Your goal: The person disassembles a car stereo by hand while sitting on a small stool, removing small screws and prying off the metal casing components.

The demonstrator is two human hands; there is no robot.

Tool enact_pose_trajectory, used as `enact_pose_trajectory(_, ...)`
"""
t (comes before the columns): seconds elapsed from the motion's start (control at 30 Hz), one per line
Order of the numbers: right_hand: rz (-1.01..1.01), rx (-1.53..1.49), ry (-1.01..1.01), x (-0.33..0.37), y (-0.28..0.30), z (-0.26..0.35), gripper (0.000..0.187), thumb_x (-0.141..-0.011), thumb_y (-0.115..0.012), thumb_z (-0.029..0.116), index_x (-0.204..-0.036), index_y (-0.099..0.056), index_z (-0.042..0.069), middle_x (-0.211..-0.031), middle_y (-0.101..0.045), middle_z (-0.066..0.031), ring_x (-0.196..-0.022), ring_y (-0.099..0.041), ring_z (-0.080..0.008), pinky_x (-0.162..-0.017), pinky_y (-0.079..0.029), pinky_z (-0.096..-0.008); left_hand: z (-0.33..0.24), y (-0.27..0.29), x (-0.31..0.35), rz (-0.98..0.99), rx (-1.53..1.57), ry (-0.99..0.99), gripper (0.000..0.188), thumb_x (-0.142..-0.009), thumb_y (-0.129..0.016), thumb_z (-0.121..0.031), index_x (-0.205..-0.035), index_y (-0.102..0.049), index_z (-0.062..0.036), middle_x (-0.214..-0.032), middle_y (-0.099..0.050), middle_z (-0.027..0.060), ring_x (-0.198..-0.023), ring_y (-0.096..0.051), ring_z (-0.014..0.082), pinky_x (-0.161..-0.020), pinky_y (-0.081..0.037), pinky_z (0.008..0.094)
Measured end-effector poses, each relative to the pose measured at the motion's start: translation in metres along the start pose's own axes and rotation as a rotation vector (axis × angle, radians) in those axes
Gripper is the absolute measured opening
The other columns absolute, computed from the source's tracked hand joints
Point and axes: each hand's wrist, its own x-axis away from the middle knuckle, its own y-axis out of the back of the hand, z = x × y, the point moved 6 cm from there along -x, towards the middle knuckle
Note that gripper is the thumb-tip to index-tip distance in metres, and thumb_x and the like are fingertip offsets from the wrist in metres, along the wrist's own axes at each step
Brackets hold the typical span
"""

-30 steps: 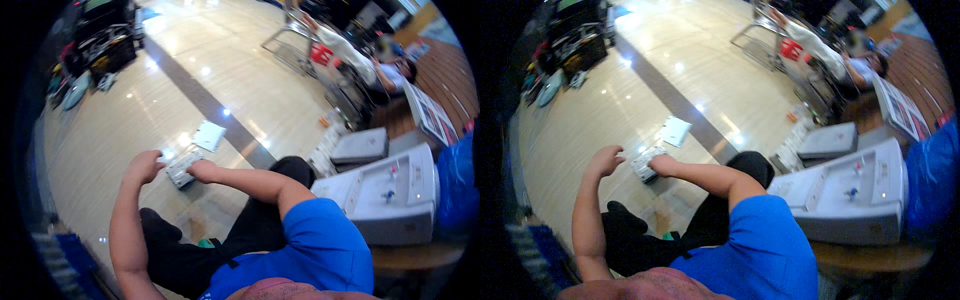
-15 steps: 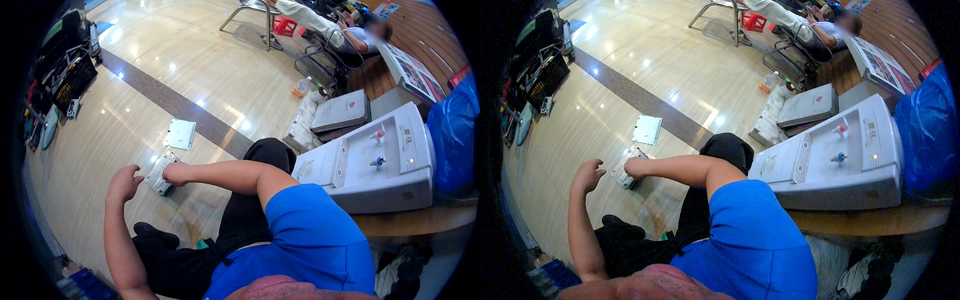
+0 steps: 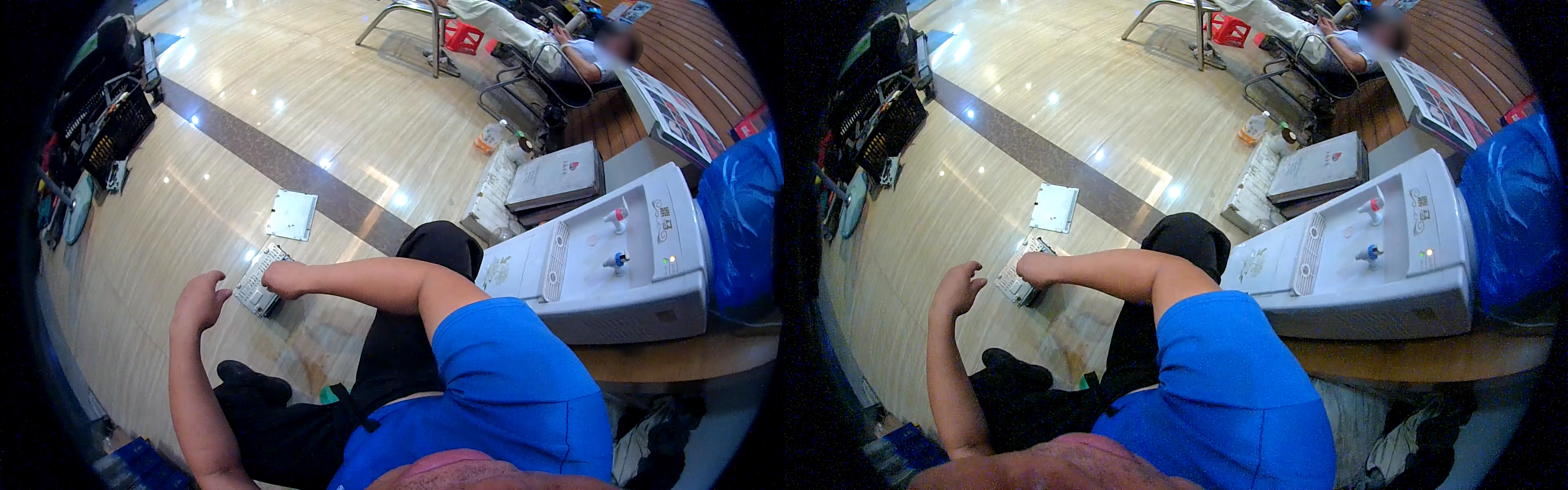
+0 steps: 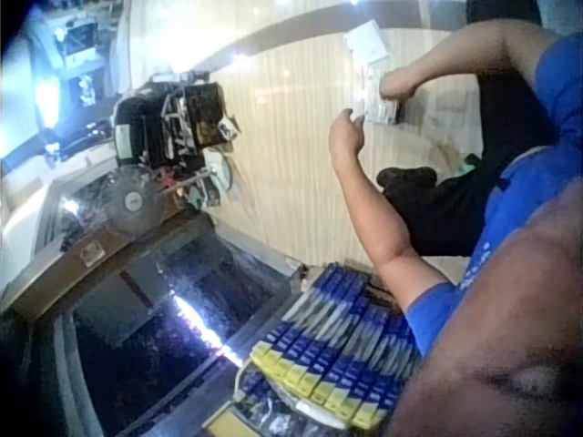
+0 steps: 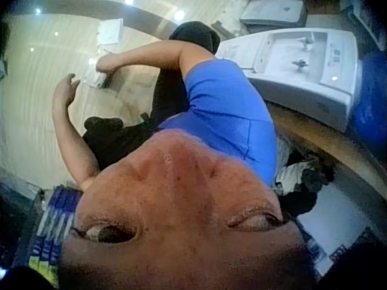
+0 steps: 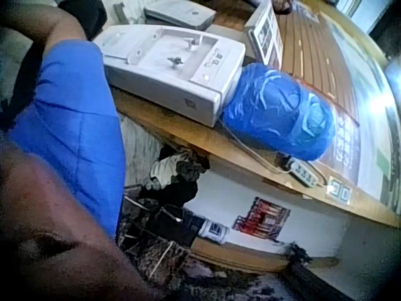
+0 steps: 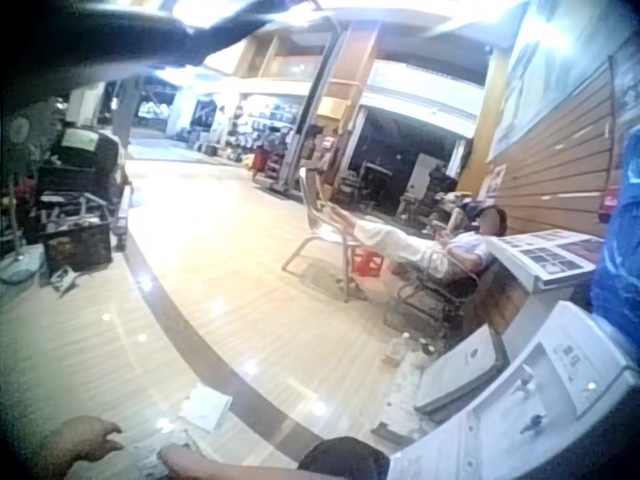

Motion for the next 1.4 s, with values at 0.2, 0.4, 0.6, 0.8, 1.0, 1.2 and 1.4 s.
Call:
enact_pose_trajectory(0.2,-0.043,-0.04,-0.045,0.006,0.014,0.012,0.02,-0.085,-0.063,0.022,-0.085,-0.069,0.003,-0.085,-0.068,-0.0205,-0.086,-0.066,-0.0393,-0.074,-0.053,-0.0487,0.009,-0.003,0.003,-0.014,0.005,-0.007,0.038,-0.087,-0.069,-0.023,-0.119,-0.062,-0.0033,-0.112,-0.066,0.022,-0.107,-0.061,0.0378,-0.091,-0.049,0.0451)
enact_pose_trajectory(0.4,-0.075,-0.064,-0.015,0.003,0.015,0.011,0.015,-0.082,-0.062,0.017,-0.085,-0.069,0.004,-0.087,-0.068,-0.0212,-0.087,-0.066,-0.0391,-0.074,-0.053,-0.0485,0.006,0.001,0.005,-0.01,-0.001,0.002,0.038,-0.087,-0.068,-0.023,-0.119,-0.062,-0.0036,-0.112,-0.066,0.0216,-0.107,-0.061,0.0376,-0.092,-0.049,0.0452)
enact_pose_trajectory(0.6,-0.03,-0.02,-0.032,0.0,0.011,0.004,0.015,-0.081,-0.058,0.012,-0.086,-0.069,0.003,-0.089,-0.068,-0.0217,-0.088,-0.066,-0.0394,-0.075,-0.053,-0.049,0.007,0.001,0.002,-0.012,-0.004,0.011,0.039,-0.087,-0.068,-0.023,-0.12,-0.061,-0.0034,-0.115,-0.065,0.0212,-0.108,-0.061,0.0373,-0.093,-0.049,0.0449)
enact_pose_trajectory(0.8,-0.057,-0.051,-0.097,0.002,0.015,0.007,0.016,-0.081,-0.06,0.015,-0.087,-0.069,0.003,-0.089,-0.068,-0.0216,-0.089,-0.066,-0.0396,-0.077,-0.053,-0.0487,0.008,0.004,0.006,-0.013,0.016,0.021,0.039,-0.087,-0.068,-0.023,-0.12,-0.061,-0.0029,-0.115,-0.065,0.0213,-0.109,-0.061,0.0372,-0.093,-0.049,0.0444)
enact_pose_trajectory(1.0,-0.093,-0.092,-0.038,0.001,0.017,0.015,0.019,-0.083,-0.058,0.017,-0.09,-0.07,0.004,-0.091,-0.069,-0.0189,-0.089,-0.066,-0.0387,-0.078,-0.053,-0.0473,0.015,0.001,0.008,-0.014,0.007,0.019,0.038,-0.088,-0.068,-0.023,-0.119,-0.061,-0.0028,-0.114,-0.065,0.0219,-0.109,-0.061,0.0378,-0.092,-0.049,0.0446)
enact_pose_trajectory(1.2,-0.031,-0.052,-0.024,-0.002,0.011,0.005,0.019,-0.083,-0.056,0.016,-0.092,-0.069,0.005,-0.091,-0.069,-0.0194,-0.089,-0.066,-0.0387,-0.077,-0.053,-0.0475,0.01,0.005,0.008,-0.032,0.007,0.01,0.037,-0.088,-0.067,-0.023,-0.119,-0.061,-0.0035,-0.113,-0.065,0.0215,-0.108,-0.06,0.0379,-0.092,-0.049,0.0452)
enact_pose_trajectory(1.4,0.002,-0.055,-0.068,-0.003,0.015,0.007,0.019,-0.083,-0.062,0.018,-0.095,-0.07,0.006,-0.092,-0.069,-0.0188,-0.09,-0.066,-0.0377,-0.078,-0.053,-0.0472,0.013,0.004,0.01,-0.017,0.0,0.038,0.037,-0.089,-0.067,-0.024,-0.12,-0.061,-0.0044,-0.115,-0.065,0.0203,-0.109,-0.06,0.037,-0.093,-0.048,0.0447)
